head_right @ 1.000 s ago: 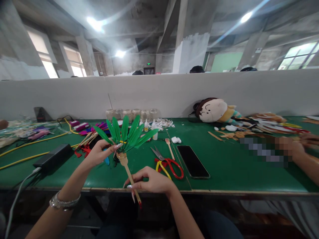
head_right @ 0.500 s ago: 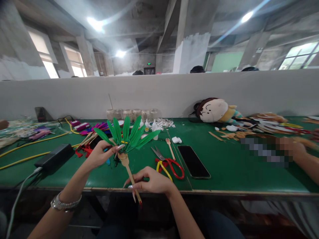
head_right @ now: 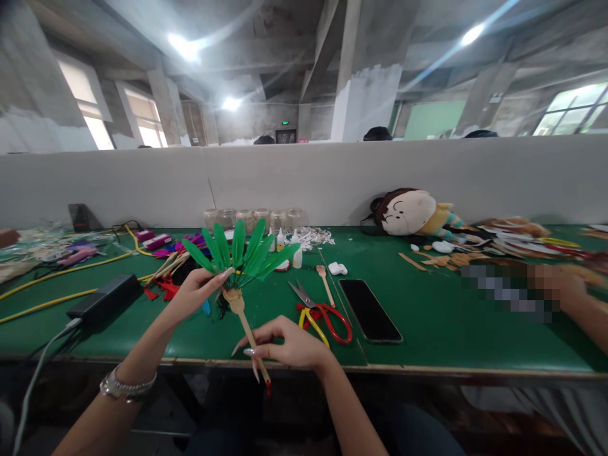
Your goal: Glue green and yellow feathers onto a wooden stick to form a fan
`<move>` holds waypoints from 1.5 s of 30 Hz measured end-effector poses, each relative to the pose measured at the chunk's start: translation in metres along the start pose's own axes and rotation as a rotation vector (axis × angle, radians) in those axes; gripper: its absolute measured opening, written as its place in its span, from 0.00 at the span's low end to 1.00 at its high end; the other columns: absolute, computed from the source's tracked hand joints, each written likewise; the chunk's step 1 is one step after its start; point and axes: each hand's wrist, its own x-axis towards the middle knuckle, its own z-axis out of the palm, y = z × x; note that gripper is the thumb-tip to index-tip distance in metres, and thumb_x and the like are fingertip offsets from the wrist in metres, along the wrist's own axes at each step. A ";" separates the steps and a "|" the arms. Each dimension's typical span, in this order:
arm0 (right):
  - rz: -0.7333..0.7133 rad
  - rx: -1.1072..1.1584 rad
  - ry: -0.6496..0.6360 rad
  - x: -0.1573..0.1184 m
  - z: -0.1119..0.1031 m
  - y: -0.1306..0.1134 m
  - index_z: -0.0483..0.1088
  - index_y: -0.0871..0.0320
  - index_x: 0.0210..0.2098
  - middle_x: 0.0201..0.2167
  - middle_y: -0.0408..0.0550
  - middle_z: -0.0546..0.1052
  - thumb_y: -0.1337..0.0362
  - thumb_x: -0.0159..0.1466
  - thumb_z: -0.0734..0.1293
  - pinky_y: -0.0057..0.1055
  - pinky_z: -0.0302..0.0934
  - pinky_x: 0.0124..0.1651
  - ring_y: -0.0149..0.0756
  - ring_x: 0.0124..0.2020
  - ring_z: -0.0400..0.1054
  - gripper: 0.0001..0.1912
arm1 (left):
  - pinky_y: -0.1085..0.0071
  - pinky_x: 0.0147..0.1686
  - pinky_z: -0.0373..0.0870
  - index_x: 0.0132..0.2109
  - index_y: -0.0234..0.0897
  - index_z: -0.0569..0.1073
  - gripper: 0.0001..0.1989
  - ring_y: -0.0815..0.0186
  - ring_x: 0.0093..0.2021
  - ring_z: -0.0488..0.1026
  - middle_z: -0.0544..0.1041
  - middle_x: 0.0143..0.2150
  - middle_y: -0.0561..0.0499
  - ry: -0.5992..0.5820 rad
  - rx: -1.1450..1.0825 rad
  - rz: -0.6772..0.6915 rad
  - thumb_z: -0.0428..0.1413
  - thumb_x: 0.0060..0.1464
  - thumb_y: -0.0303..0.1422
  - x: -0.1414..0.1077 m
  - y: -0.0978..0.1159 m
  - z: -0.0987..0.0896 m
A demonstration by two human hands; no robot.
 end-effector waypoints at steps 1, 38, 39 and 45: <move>0.007 0.018 0.002 0.000 0.000 0.000 0.73 0.63 0.40 0.24 0.47 0.75 0.56 0.58 0.63 0.26 0.61 0.35 0.31 0.26 0.67 0.18 | 0.76 0.17 0.50 0.16 0.34 0.63 0.24 0.75 0.16 0.54 0.57 0.13 0.56 0.006 -0.019 -0.021 0.48 0.51 0.46 -0.001 -0.002 0.001; 0.066 0.095 0.011 -0.002 0.001 0.003 0.73 0.65 0.38 0.24 0.47 0.74 0.59 0.56 0.64 0.25 0.62 0.31 0.31 0.26 0.67 0.16 | 0.71 0.42 0.69 0.35 0.37 0.77 0.14 0.62 0.42 0.72 0.79 0.34 0.50 0.149 -0.505 -0.294 0.60 0.40 0.40 -0.004 -0.007 0.007; 0.064 0.093 0.013 -0.002 0.001 0.003 0.73 0.65 0.38 0.24 0.47 0.74 0.59 0.56 0.64 0.25 0.62 0.31 0.30 0.26 0.67 0.16 | 0.71 0.42 0.69 0.35 0.37 0.77 0.14 0.62 0.42 0.72 0.79 0.35 0.50 0.135 -0.518 -0.286 0.60 0.40 0.40 -0.003 -0.006 0.007; 0.072 0.092 0.027 -0.002 0.001 0.005 0.74 0.63 0.38 0.25 0.48 0.75 0.60 0.56 0.65 0.25 0.61 0.31 0.31 0.27 0.68 0.15 | 0.69 0.42 0.68 0.35 0.37 0.77 0.15 0.61 0.43 0.72 0.78 0.36 0.49 0.132 -0.509 -0.301 0.60 0.40 0.41 -0.004 -0.004 0.006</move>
